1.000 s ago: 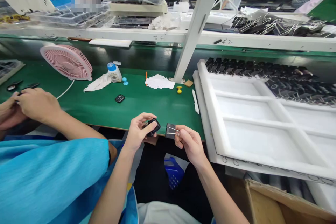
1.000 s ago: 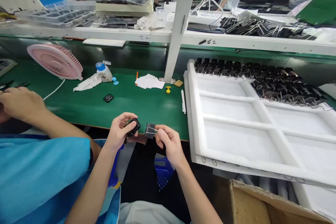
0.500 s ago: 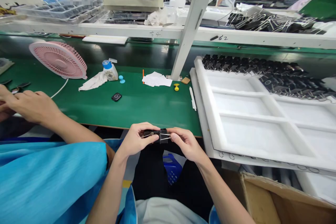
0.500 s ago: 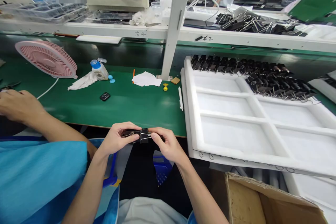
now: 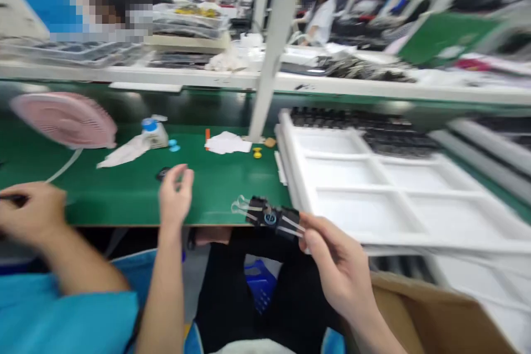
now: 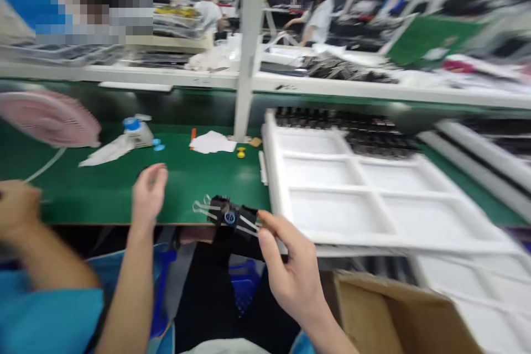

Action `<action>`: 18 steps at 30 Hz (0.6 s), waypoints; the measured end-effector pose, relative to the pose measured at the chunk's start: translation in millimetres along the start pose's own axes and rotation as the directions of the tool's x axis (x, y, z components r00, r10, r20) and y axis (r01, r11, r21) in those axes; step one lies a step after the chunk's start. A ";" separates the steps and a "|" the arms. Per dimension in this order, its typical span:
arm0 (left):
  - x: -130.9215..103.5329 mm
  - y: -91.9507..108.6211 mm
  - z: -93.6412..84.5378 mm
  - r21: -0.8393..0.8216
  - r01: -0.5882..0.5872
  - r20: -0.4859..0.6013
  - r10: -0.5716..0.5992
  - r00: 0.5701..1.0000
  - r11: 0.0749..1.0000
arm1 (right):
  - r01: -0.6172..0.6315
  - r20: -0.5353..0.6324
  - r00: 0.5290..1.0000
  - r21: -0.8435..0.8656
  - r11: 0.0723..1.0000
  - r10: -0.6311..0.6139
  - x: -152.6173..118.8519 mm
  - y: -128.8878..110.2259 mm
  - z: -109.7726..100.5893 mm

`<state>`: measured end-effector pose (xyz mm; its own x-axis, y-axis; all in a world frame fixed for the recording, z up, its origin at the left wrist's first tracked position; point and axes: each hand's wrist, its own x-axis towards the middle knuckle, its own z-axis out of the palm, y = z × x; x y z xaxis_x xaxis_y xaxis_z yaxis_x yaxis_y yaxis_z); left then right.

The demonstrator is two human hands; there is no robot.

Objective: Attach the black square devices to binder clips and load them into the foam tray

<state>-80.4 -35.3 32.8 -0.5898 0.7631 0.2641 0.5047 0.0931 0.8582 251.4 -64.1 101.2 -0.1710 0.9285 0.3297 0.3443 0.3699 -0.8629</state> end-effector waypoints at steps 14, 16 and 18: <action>47.6 -43.0 24.6 0.491 0.141 -0.017 -0.153 0.988 0.860 | -0.327 -0.464 0.880 -0.439 0.837 0.101 188.2 130.1 -155.3; 31.1 -31.6 41.8 0.286 0.105 0.009 -0.112 0.994 0.953 | -0.345 -0.446 0.892 -0.560 0.753 0.076 194.8 133.1 -150.3; 14.4 -19.6 58.9 0.025 0.093 0.093 -0.095 0.991 0.995 | -0.358 -0.413 0.906 -0.625 0.694 0.095 199.5 137.2 -146.8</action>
<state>-61.7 11.6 -6.2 -0.5740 0.8069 0.1395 0.4631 0.1794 0.8679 400.1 176.8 104.8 0.2590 0.8902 0.3748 0.8771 -0.0543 -0.4772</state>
